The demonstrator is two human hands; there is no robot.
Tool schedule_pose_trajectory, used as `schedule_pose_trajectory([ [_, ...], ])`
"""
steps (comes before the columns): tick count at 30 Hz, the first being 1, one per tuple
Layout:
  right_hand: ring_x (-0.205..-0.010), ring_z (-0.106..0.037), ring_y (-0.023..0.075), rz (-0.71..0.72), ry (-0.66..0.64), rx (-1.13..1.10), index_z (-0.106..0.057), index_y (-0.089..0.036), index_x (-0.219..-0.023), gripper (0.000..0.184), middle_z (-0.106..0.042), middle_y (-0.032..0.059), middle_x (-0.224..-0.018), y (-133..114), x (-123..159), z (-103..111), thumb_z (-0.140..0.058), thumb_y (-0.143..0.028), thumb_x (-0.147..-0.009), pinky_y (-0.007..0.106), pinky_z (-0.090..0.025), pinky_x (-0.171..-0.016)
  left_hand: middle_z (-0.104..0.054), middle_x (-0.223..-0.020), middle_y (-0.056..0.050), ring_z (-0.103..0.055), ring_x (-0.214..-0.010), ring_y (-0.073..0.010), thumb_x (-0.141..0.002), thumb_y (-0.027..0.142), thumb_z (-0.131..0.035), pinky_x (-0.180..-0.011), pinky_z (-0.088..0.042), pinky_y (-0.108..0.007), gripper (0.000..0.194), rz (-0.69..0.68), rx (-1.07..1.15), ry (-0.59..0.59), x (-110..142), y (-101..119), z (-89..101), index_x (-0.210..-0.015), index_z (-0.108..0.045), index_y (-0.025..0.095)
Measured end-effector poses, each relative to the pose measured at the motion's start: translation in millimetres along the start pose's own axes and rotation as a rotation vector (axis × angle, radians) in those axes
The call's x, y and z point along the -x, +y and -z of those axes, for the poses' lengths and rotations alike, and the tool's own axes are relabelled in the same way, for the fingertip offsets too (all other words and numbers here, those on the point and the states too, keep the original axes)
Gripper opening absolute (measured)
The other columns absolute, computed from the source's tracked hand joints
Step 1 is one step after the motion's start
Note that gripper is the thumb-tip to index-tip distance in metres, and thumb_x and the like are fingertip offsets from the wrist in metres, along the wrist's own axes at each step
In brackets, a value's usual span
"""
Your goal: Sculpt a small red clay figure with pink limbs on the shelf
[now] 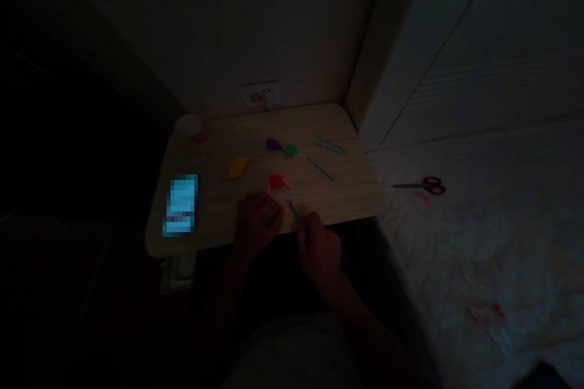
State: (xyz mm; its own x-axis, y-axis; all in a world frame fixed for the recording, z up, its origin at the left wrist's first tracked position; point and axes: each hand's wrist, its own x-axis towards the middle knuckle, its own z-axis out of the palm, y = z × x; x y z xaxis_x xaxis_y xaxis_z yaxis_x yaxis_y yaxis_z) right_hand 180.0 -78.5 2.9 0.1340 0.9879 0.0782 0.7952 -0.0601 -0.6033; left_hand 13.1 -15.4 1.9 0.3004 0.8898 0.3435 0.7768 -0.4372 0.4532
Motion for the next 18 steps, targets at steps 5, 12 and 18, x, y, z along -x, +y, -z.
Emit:
schedule_pose_trajectory([
  [5, -0.064, -0.066, 0.0206, -0.035, -0.045, -0.193, -0.059, -0.022, -0.093, 0.017, -0.073, 0.0055, -0.078, -2, -1, 1, -0.047, -0.032, -0.099, 0.028, -0.036, -0.06, -0.07, -0.096, -0.004, -0.06, -0.1, -0.0274, -0.087, 0.025, -0.071, -0.089, -0.043, -0.045, 0.005, 0.01, 0.029, 0.026, 1, -1, -0.2, -0.088, -0.066, 0.024],
  [12, -0.069, -0.064, 0.0198, -0.1, -0.065, -0.436, -0.058, -0.023, -0.084, 0.016, -0.068, 0.0033, -0.075, -1, -8, -3, -0.051, -0.033, -0.094, 0.028, -0.042, -0.064, -0.069, -0.096, -0.006, -0.06, -0.099, -0.0287, -0.08, 0.018, -0.064, -0.089, -0.044, -0.045, 0.012, 0.019, 0.05, 0.05, 2, -1, 2.3, -0.092, -0.061, 0.023],
  [18, -0.058, -0.055, 0.0171, -0.141, -0.118, -0.562, -0.055, -0.023, -0.083, 0.018, -0.06, -0.0005, -0.065, -2, -13, -6, -0.051, -0.036, -0.094, 0.026, -0.038, -0.056, -0.072, -0.107, -0.005, -0.061, -0.104, -0.0283, -0.084, 0.019, -0.064, -0.093, -0.044, -0.046, 0.024, -0.011, 0.054, 0.061, 3, -1, 0.9, -0.107, -0.069, 0.024],
])
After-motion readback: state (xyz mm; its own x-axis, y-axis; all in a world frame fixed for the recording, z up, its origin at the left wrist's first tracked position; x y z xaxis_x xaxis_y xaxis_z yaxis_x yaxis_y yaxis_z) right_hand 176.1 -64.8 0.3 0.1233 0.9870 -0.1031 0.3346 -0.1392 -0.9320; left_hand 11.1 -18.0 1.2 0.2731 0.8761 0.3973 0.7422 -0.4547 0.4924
